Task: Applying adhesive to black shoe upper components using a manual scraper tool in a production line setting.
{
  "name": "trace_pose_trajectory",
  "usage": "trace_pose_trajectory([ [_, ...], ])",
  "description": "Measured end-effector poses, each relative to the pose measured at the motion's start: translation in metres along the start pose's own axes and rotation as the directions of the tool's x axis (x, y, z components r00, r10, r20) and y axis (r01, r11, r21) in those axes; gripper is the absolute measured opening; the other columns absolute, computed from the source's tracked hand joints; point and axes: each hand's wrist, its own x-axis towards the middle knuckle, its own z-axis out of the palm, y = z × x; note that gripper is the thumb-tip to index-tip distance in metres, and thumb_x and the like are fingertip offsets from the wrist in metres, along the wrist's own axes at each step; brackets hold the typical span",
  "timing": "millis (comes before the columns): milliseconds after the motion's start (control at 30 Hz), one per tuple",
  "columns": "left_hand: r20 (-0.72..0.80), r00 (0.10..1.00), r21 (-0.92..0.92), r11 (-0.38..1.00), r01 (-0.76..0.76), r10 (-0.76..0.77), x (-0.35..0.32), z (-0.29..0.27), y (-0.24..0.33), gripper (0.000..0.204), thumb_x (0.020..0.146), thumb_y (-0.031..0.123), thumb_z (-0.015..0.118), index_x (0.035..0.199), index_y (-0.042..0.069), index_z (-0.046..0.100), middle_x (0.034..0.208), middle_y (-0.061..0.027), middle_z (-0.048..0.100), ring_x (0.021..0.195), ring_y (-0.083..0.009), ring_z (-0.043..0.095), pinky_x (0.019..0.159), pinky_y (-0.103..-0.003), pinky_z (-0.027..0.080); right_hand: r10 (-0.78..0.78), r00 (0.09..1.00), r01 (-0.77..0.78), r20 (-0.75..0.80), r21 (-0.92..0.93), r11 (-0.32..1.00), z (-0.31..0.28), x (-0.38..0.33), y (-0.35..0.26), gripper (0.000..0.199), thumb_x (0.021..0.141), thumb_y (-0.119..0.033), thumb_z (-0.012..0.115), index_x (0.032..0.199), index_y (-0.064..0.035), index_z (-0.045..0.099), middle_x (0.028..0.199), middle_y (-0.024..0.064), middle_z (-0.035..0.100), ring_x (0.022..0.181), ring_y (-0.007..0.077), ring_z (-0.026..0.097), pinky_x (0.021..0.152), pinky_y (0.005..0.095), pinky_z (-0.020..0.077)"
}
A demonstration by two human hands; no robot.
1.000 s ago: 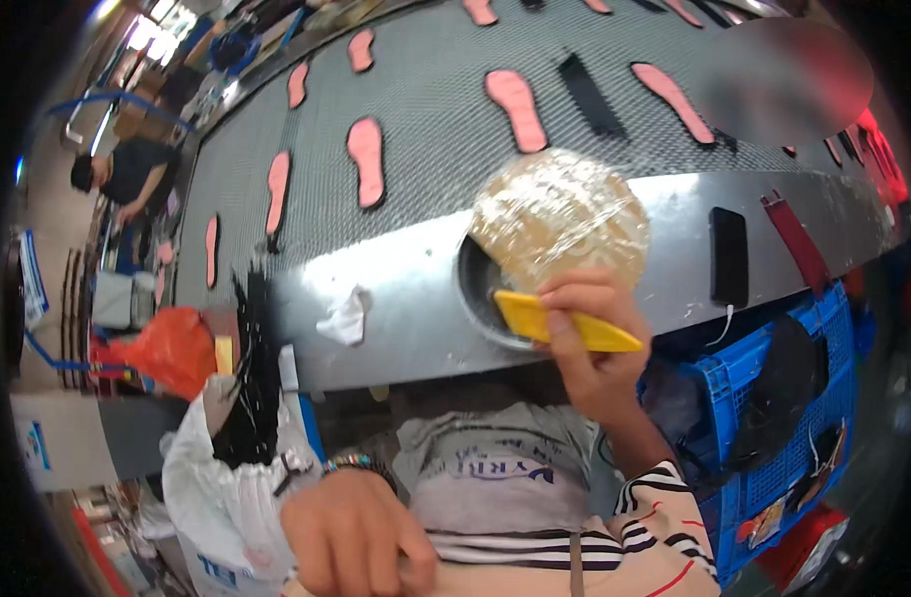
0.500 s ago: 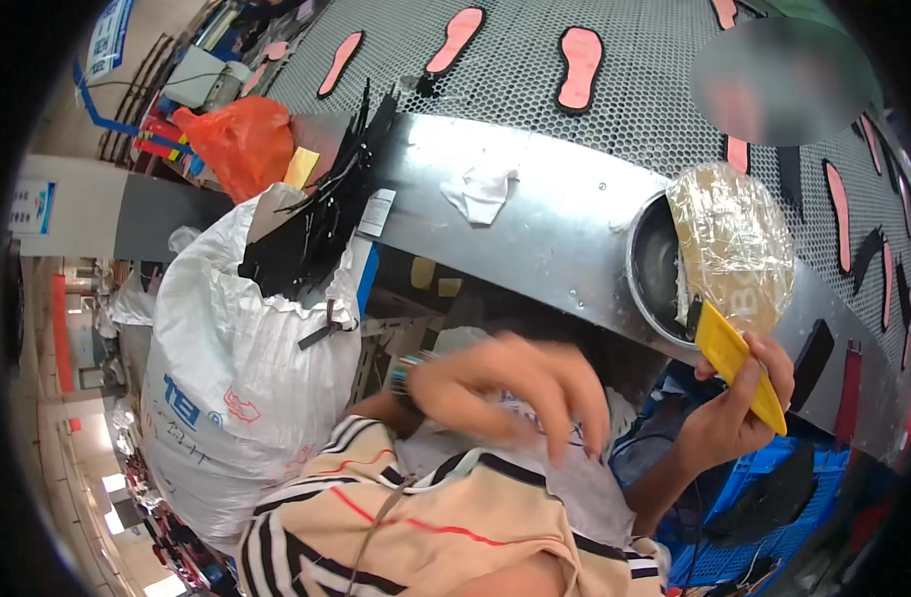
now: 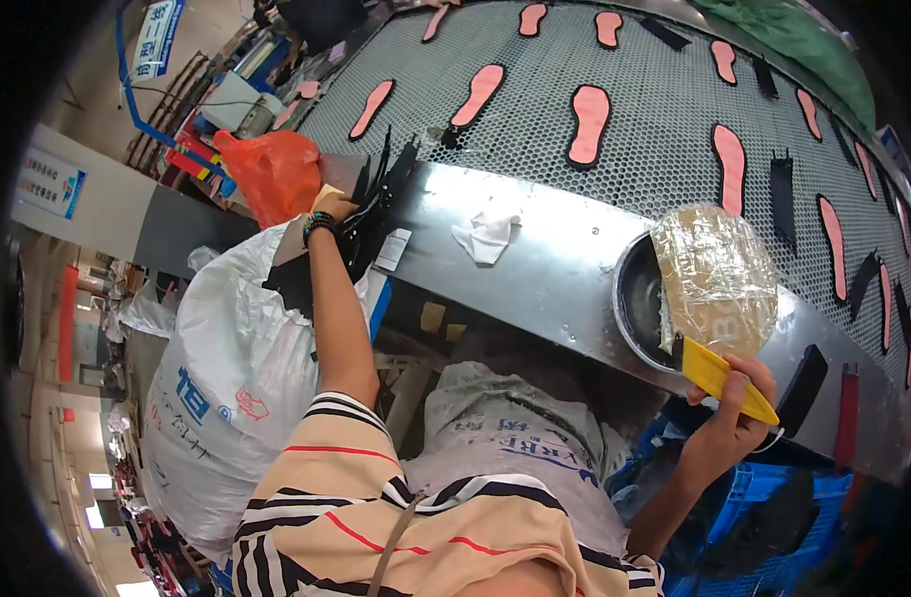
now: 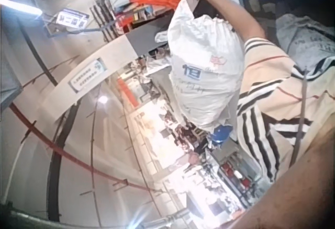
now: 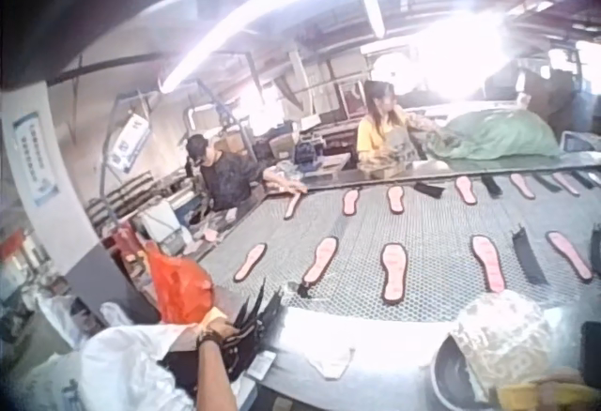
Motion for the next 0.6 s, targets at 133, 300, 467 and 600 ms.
trace_pose_trajectory([
  [133, -0.402, 0.861, -0.173, 0.949, 0.263, -0.312, -0.024, -0.033, 0.012, 0.029, 0.080, 0.021, 0.064, 0.099, 0.002, 0.075, 0.102, -0.0270, 0.072, 0.095, -0.0418, 0.071, 0.085, -0.049, 0.055, -0.006, 1.000, 0.006, -0.015, 0.011, 1.000, 0.004, -0.004, -0.003, 0.012, 0.100, -0.006, 0.057, 0.103, 0.0030, 0.065, 0.101, 0.0117, 0.063, 0.066, 0.0176, 0.063, 0.053, 0.0260, 0.0494],
  [300, -0.845, 0.533, -0.154, 0.937, -0.313, 0.039, -0.130, -0.127, 0.110, 0.044, 0.092, 0.021, 0.057, 0.129, -0.001, 0.048, 0.098, -0.0219, 0.066, 0.076, -0.0388, 0.064, 0.064, -0.051, 0.049, -0.076, 0.997, 0.076, -0.002, -0.031, 0.997, 0.014, -0.002, 0.005, 0.012, 0.100, -0.003, 0.059, 0.107, 0.0030, 0.066, 0.102, 0.0094, 0.064, 0.076, 0.0162, 0.064, 0.064, 0.0277, 0.0538],
  [467, -0.341, 0.821, -0.938, -0.219, -0.267, 0.457, -0.290, -0.056, 0.251, 0.056, 0.085, 0.017, 0.059, 0.135, -0.005, 0.046, 0.094, -0.0039, 0.046, 0.082, -0.0166, 0.047, 0.073, -0.029, 0.042, 0.107, 0.963, -0.068, 0.246, -0.162, 0.984, 0.030, 0.003, 0.026, 0.014, 0.098, -0.007, 0.063, 0.109, -0.0004, 0.069, 0.100, 0.0099, 0.069, 0.085, 0.0182, 0.067, 0.076, 0.0297, 0.0523],
  [600, 0.106, 0.883, -0.750, -0.547, 0.372, 0.456, -0.360, 0.017, 0.292, 0.057, 0.065, 0.013, 0.056, 0.119, -0.005, 0.053, 0.097, -0.0122, 0.050, 0.087, -0.0230, 0.051, 0.078, -0.033, 0.045, -0.086, 0.951, 0.224, 0.296, -0.472, 0.853, 0.033, 0.007, 0.033, 0.014, 0.093, -0.006, 0.068, 0.106, -0.0016, 0.071, 0.097, 0.0122, 0.070, 0.087, 0.0256, 0.066, 0.079, 0.0340, 0.0506],
])
